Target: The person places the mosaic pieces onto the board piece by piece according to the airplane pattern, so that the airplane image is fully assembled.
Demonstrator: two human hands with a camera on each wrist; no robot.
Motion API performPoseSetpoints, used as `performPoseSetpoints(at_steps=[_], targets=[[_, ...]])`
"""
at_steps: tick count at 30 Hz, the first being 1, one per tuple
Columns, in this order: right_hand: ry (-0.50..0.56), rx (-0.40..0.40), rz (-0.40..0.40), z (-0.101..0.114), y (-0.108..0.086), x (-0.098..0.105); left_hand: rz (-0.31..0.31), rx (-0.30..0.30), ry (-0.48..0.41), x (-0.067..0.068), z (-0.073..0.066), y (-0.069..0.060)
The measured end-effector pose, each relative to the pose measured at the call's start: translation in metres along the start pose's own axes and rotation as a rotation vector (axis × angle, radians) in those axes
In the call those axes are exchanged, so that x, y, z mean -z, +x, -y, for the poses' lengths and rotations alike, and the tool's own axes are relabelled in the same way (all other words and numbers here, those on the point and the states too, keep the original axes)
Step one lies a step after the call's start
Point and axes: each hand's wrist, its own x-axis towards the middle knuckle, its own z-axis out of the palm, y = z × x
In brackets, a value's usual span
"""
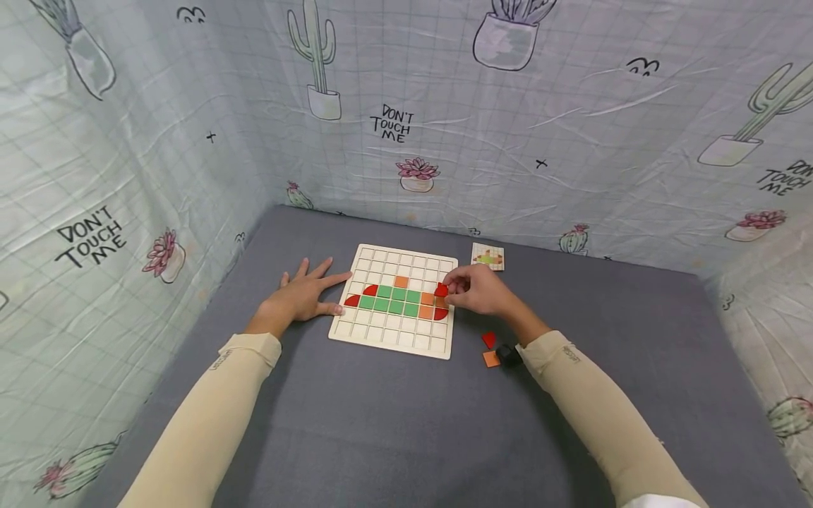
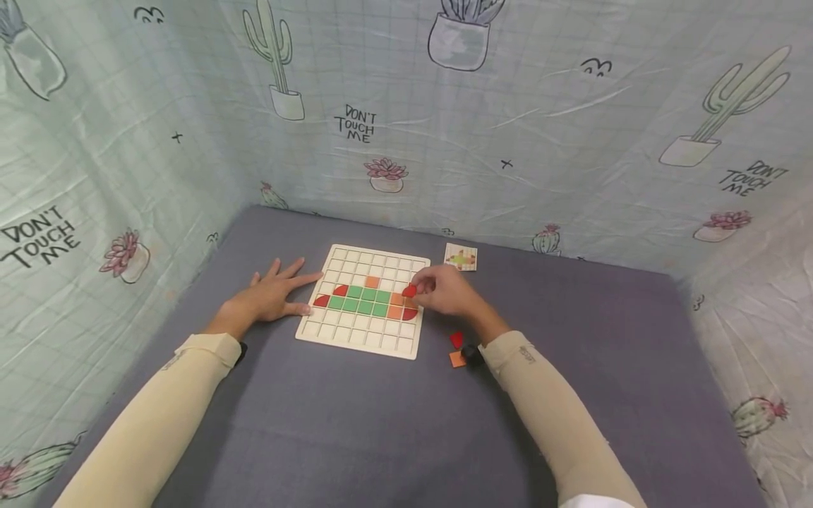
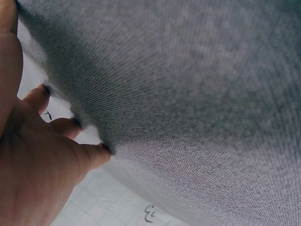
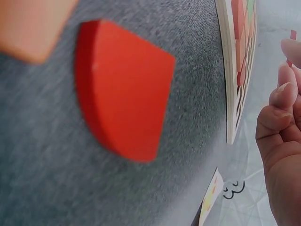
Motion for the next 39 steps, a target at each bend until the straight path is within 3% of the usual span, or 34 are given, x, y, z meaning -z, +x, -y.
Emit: performPoseSetpoints(at_steps=[39], targets=[[-0.024, -0.066, -0.024, 0.002, 0.053, -0.015, -0.009, 0.013, 0.007, -0.002, 0.0, 0.004]])
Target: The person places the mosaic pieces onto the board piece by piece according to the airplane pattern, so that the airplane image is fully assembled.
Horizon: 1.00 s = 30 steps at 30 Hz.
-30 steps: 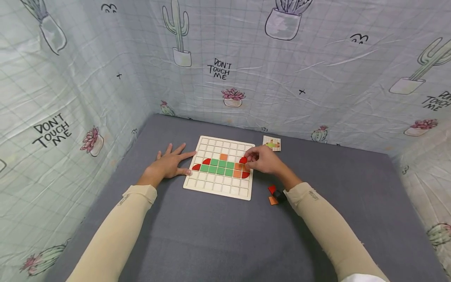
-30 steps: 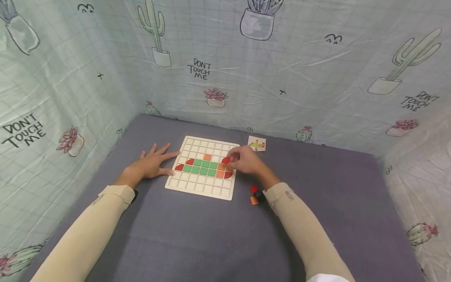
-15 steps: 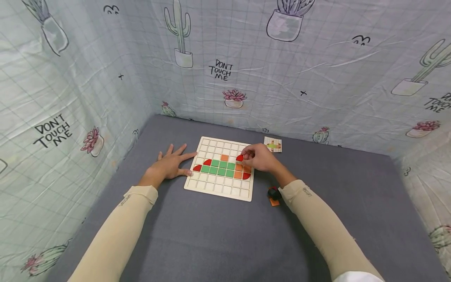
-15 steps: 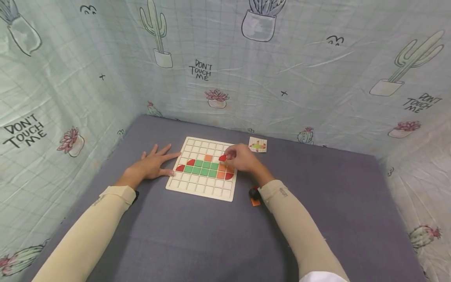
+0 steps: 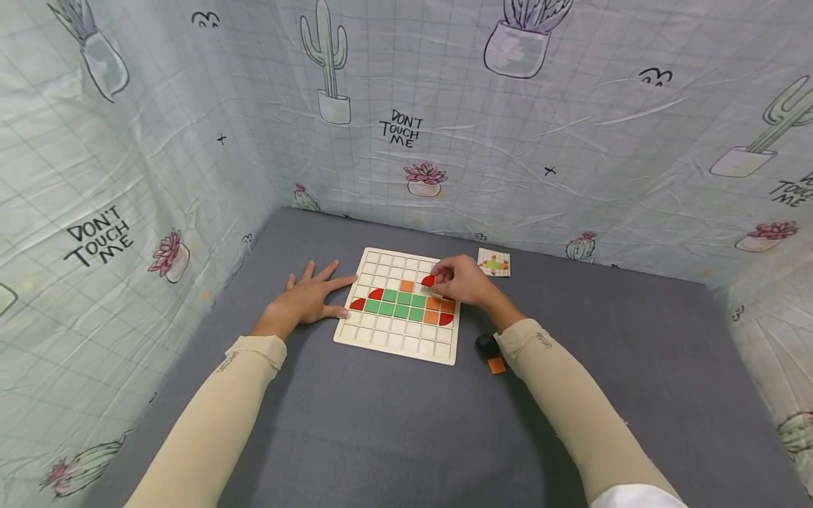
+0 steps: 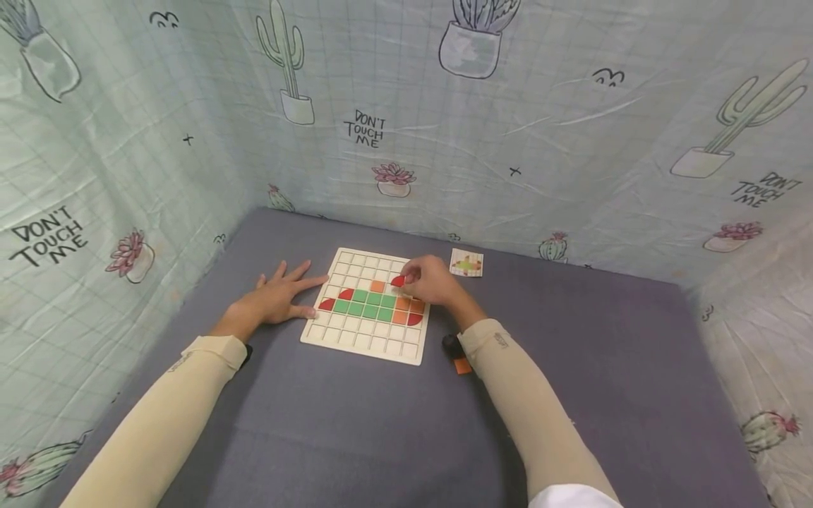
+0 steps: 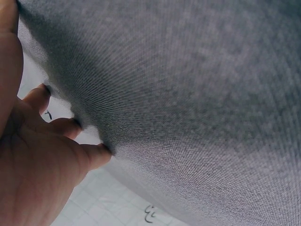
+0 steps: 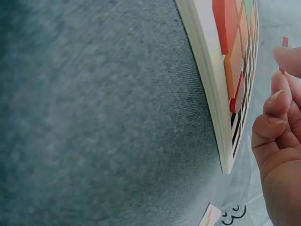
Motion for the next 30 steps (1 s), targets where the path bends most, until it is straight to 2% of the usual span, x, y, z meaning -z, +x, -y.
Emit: performPoseSetpoints(at_steps=[21, 30], targets=[[-0.025, -0.059, -0.029, 0.008, 0.02, -0.009, 0.001, -0.002, -0.024, -0.002, 0.001, -0.001], [-0.032, -0.05, -0.025, 0.012, 0.026, -0.012, 0.002, 0.003, -0.021, -0.003, 0.004, 0.002]])
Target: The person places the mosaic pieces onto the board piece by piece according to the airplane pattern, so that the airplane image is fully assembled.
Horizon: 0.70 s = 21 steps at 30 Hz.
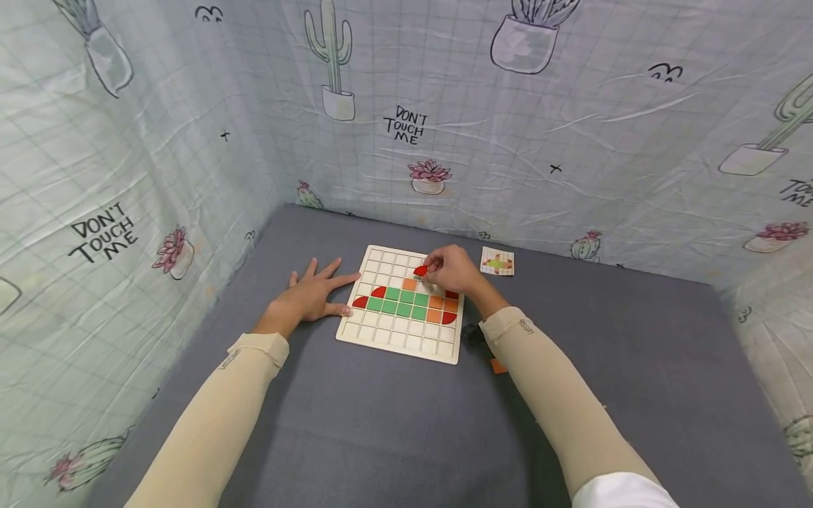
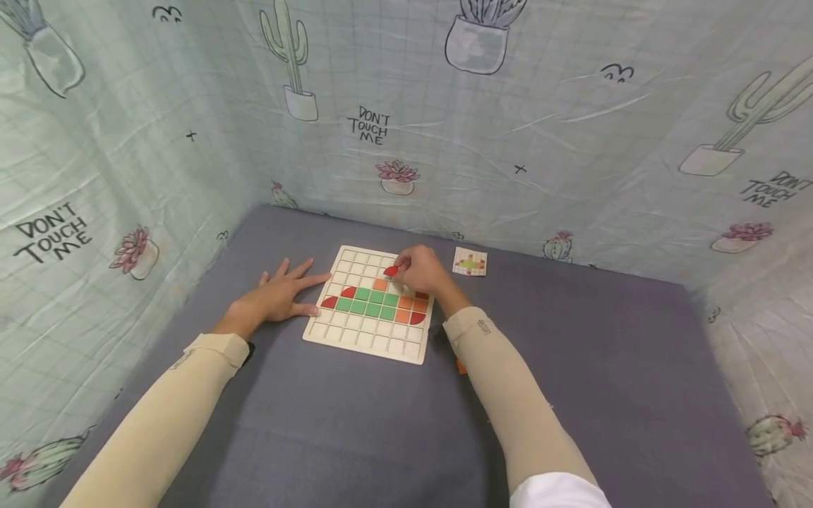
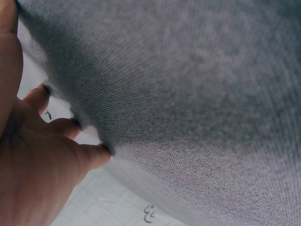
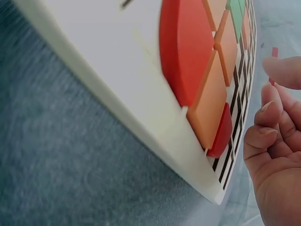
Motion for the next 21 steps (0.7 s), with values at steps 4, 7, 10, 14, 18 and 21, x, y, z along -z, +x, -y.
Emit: performPoseSetpoints(at_steps=[4, 7, 10, 14, 18, 21], targets=[[0.002, -0.008, 0.008, 0.0, 0.003, -0.001, -0.005, -0.001, -0.006, 0.001, -0.001, 0.0], [0.012, -0.012, 0.01, 0.0, 0.005, -0.002, -0.005, 0.001, -0.003, 0.0, -0.001, 0.001], [0.017, -0.01, 0.008, 0.0, 0.006, -0.003, -0.002, 0.007, 0.003, -0.001, 0.001, 0.002], [-0.001, -0.011, 0.004, 0.0, 0.009, -0.005, -0.004, 0.002, 0.011, -0.001, 0.001, 0.001], [-0.016, -0.017, 0.008, -0.001, 0.011, -0.007, -0.009, -0.008, 0.014, 0.001, -0.001, -0.002], [-0.012, -0.02, 0.012, 0.0, 0.012, -0.008, -0.013, -0.01, 0.012, 0.001, -0.001, -0.003]])
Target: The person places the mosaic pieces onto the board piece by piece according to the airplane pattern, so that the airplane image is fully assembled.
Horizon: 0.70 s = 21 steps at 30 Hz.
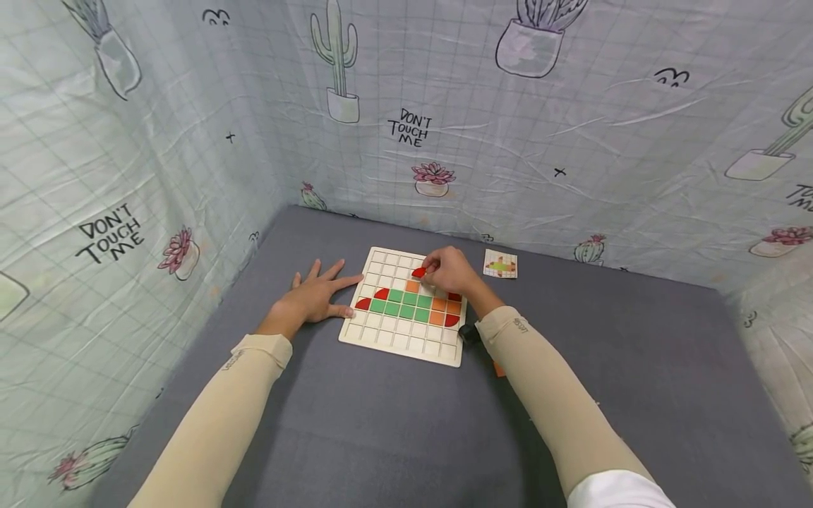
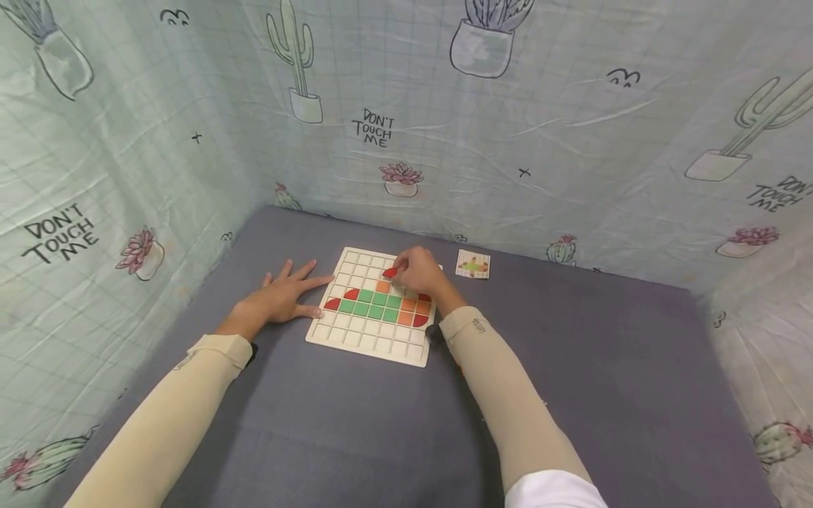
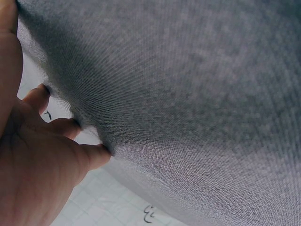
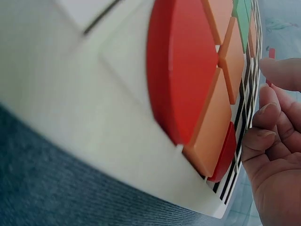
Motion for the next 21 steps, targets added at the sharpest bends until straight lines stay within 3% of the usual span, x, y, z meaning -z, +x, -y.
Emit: performPoseSetpoints(at_steps=[21], targets=[[0.01, -0.011, 0.016, 0.0053, -0.0001, -0.0027, -0.009, -0.009, 0.008, -0.0016, 0.0027, 0.0001]])
